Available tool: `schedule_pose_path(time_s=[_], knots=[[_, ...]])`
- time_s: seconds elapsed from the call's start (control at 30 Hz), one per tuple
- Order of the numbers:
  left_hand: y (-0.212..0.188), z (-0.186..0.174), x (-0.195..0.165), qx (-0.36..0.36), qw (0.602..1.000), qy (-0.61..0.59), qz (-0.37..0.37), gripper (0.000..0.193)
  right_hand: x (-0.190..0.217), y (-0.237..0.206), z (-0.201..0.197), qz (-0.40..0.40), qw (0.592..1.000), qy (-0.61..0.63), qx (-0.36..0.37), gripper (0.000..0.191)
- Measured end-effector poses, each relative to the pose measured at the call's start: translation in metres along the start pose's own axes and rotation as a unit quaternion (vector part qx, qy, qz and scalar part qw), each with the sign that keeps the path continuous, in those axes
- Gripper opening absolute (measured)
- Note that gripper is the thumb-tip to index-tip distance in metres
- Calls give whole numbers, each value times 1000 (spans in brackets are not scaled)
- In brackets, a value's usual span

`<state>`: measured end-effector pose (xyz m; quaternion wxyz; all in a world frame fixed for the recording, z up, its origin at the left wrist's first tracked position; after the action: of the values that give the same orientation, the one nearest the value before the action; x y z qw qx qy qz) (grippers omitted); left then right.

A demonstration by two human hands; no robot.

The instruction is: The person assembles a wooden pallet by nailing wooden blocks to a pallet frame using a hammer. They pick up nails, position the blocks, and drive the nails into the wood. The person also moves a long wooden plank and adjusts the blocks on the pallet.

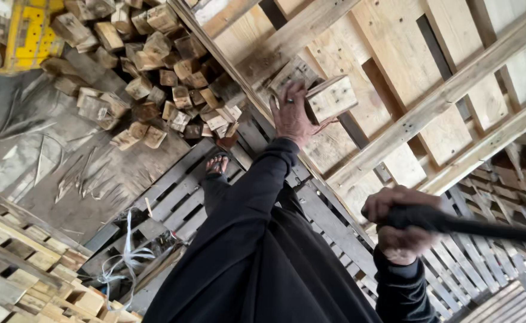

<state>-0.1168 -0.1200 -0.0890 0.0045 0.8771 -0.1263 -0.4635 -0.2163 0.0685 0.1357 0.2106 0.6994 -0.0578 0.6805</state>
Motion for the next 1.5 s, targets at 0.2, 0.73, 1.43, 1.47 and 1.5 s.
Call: schedule_pose_path(time_s=[0.2,0.73,1.43,1.47,1.5], knots=[[2,-1,1,16,1000,13,-17,106,-73,17,-6,245,852,-425,183,37],[2,8,9,77,995,20,-66,103,-99,-11,-27,346,835,-400,149,39],[13,-75,28,-38,781,-582,-222,74,-164,-43,-238,249,803,-534,-91,48],[5,-93,30,-30,814,-541,-209,75,-172,-43,-260,259,783,-558,-93,47],[-6,-110,31,-20,845,-497,-197,76,-179,-43,-280,271,761,-581,-95,47]])
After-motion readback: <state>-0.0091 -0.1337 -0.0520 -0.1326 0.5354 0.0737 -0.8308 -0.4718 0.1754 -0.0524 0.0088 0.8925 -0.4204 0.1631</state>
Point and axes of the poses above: each hand's wrist, its own y-axis towards the middle knuckle, its own z-axis out of the palm, x = y × z, the point moved 5 cm from there along y, towards the middle knuckle, and after that the axes turned 2 degrees about -y, right-handed, at the moved point
